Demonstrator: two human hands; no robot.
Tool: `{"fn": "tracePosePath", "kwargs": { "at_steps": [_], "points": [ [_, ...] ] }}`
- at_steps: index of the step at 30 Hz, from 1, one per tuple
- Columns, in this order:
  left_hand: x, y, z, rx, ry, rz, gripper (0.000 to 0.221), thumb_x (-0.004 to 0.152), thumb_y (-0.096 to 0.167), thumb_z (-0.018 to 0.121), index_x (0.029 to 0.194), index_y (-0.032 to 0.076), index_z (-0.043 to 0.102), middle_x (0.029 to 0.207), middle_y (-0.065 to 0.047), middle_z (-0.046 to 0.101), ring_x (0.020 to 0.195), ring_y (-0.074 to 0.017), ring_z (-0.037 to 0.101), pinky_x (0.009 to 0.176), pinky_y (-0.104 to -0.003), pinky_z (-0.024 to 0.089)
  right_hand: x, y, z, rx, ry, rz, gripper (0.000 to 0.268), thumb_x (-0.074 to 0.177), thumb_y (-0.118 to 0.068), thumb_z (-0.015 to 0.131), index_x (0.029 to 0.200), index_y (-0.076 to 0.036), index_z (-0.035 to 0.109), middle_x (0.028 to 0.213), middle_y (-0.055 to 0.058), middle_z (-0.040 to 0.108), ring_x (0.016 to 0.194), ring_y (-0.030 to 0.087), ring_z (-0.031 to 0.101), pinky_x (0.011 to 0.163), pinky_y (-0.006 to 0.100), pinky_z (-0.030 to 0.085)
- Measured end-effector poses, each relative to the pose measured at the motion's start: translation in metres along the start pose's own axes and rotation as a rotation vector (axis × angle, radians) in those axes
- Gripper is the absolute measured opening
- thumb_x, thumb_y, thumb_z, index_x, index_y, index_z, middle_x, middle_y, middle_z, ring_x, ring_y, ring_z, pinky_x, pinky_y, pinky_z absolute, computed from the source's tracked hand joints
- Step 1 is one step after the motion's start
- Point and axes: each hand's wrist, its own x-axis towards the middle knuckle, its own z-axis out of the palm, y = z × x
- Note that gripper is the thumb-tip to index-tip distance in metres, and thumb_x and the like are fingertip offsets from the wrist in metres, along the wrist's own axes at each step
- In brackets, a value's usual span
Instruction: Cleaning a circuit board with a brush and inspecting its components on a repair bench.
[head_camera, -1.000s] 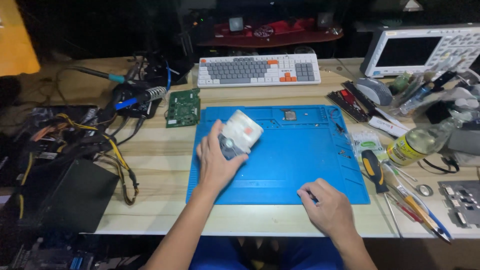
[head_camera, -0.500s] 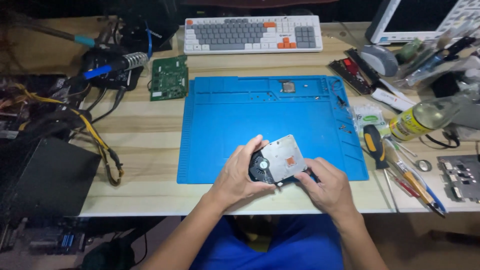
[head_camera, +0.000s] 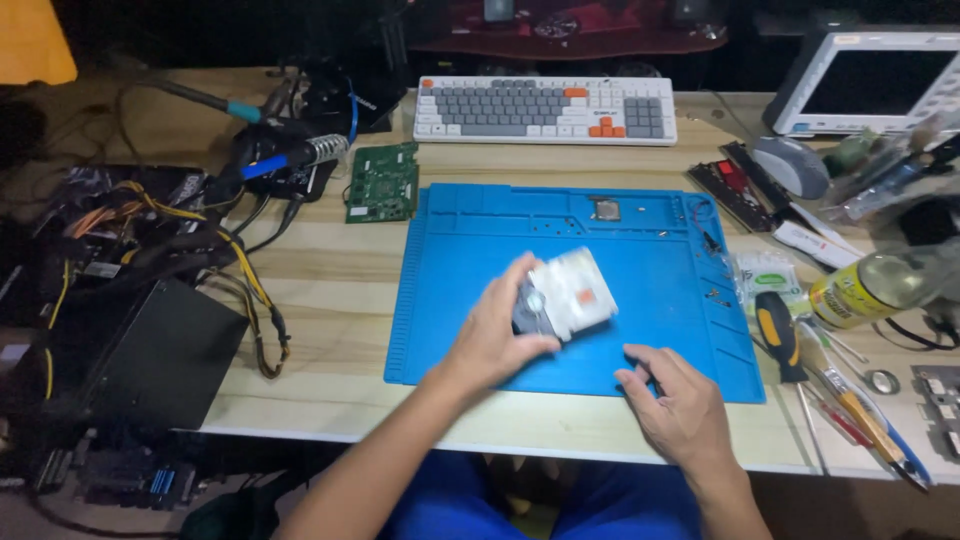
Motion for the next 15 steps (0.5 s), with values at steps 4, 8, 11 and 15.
{"fn": "tracePosePath", "kwargs": {
  "at_steps": [4, 8, 11, 15],
  "points": [
    [0.085, -0.030, -0.011, 0.014, 0.095, -0.024, 0.123, 0.071, 0.028, 0.101, 0.170, 0.008, 0.031, 0.169, -0.020, 0.052, 0.154, -0.0424, 0.050, 0.123, -0.054, 0.041, 0.000, -0.001, -0.002, -0.008, -0.017, 0.042, 0.030, 0.101, -0.036, 0.072, 0.120, -0.016, 0.083, 0.087, -0.003, 0.074, 0.072, 0.018, 0.068, 0.065, 0.036, 0.052],
    [0.163, -0.071, -0.012, 0.183, 0.201, -0.122, 0.121, 0.078, 0.040, 0.100, 0.172, 0.012, 0.030, 0.170, -0.017, 0.050, 0.153, -0.0454, 0.045, 0.120, -0.058, 0.039, 0.005, -0.005, -0.002, 0.012, -0.048, 0.101, 0.029, 0.099, -0.034, 0.074, 0.118, -0.016, 0.086, 0.087, -0.003, 0.078, 0.076, 0.015, 0.071, 0.068, 0.035, 0.055],
    [0.190, -0.080, -0.003, 0.314, 0.148, -0.165, 0.119, 0.081, 0.049, 0.097, 0.172, 0.013, 0.029, 0.167, -0.015, 0.052, 0.151, -0.0436, 0.043, 0.124, -0.059, 0.026, 0.004, -0.003, -0.004, 0.007, -0.075, 0.165, 0.028, 0.099, -0.035, 0.073, 0.117, -0.018, 0.087, 0.089, -0.003, 0.080, 0.077, 0.014, 0.073, 0.070, 0.035, 0.056],
    [0.197, -0.070, -0.007, 0.415, 0.007, -0.239, 0.109, 0.087, 0.059, 0.086, 0.171, 0.016, 0.032, 0.167, -0.014, 0.051, 0.157, -0.0403, 0.038, 0.125, -0.062, 0.020, 0.005, 0.000, -0.002, -0.015, -0.106, 0.202, 0.027, 0.099, -0.036, 0.073, 0.116, -0.021, 0.087, 0.093, -0.005, 0.083, 0.080, 0.014, 0.075, 0.072, 0.035, 0.057]
  ]
}}
